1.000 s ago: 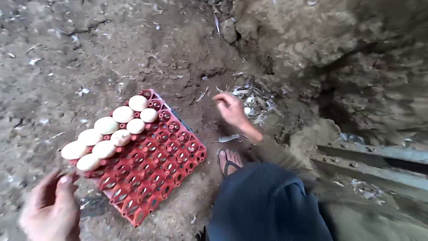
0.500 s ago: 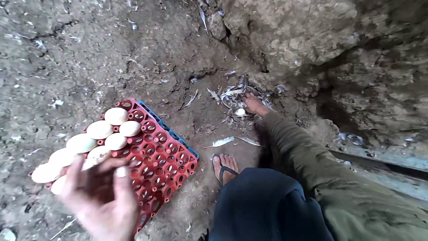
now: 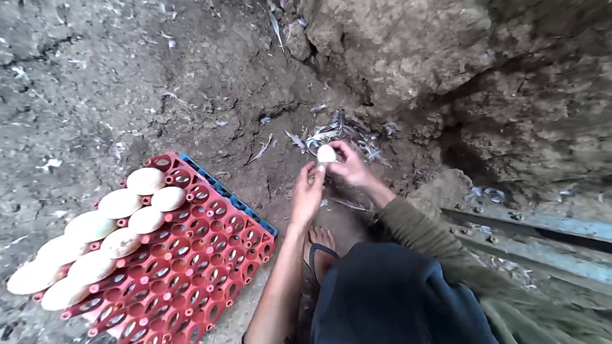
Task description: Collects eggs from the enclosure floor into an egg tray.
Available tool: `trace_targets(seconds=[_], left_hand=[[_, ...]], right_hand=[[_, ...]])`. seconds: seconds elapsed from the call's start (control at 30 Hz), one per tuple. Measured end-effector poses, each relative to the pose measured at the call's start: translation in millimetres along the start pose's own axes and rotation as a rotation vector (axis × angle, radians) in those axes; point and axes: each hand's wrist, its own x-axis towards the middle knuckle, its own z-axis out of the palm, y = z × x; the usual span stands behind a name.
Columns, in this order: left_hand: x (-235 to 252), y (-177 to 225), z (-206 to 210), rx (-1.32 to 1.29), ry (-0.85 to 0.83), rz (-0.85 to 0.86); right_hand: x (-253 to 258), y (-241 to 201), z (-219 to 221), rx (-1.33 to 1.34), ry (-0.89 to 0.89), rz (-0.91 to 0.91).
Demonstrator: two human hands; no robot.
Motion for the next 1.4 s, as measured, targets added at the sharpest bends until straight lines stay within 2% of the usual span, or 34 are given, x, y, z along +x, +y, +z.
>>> trace_targets(seconds=[0.1, 0.2, 0.27, 0.33, 0.4, 0.47, 0.57, 0.7, 0.87, 0.97, 1.03, 1.13, 1.27, 1.4], left_hand=[[15, -11, 1, -0.056, 0.141, 0.027], [18, -24, -17, -0.075, 0.211, 0.022], [15, -27, -27, -0.094, 0.208, -0.024], [12, -21, -28, -0.077, 0.224, -0.077], [11, -14, -25, -0.078, 0.241, -0.102], [11, -11, -24, -0.08, 0.262, -0.095], [6, -4, -29, -0.094, 0.18, -0.101], [-4, 6, -36, -0.123, 0.049, -0.137], [-8, 9, -34, -0.077, 0.013, -0.18], [-10, 4, -34, 0.003, -0.036, -0.142], [-10, 2, -36, 0.085, -0.022, -0.125], [-13, 4, -39, 0.093, 0.02, -0.125], [-16, 13, -38, -0.119, 0.019, -0.112], [-22, 22, -40, -0.466, -0.113, -0.183]], right_hand=[[-13, 3, 27, -0.002, -0.069, -0.063], [-16, 9, 16, 0.025, -0.212, -0.077], [-8, 21, -7, -0.169, -0.092, -0.023], [11, 41, -25, -0.493, 0.057, 0.033], [31, 67, -35, -0.725, 0.023, 0.069], [53, 97, -37, -0.884, -0.119, 0.12], [70, 123, -33, -1.022, -0.159, 0.106], [79, 119, -32, -1.104, -0.194, 0.19], [79, 117, -40, -1.206, -0.293, 0.295], [76, 125, -63, -1.116, -0.282, 0.279], [67, 118, -76, -0.962, -0.218, 0.234], [41, 84, -85, -0.464, -0.126, 0.226], [21, 64, -94, 0.225, -0.212, 0.173], [22, 54, -88, 0.414, -0.309, 0.093]])
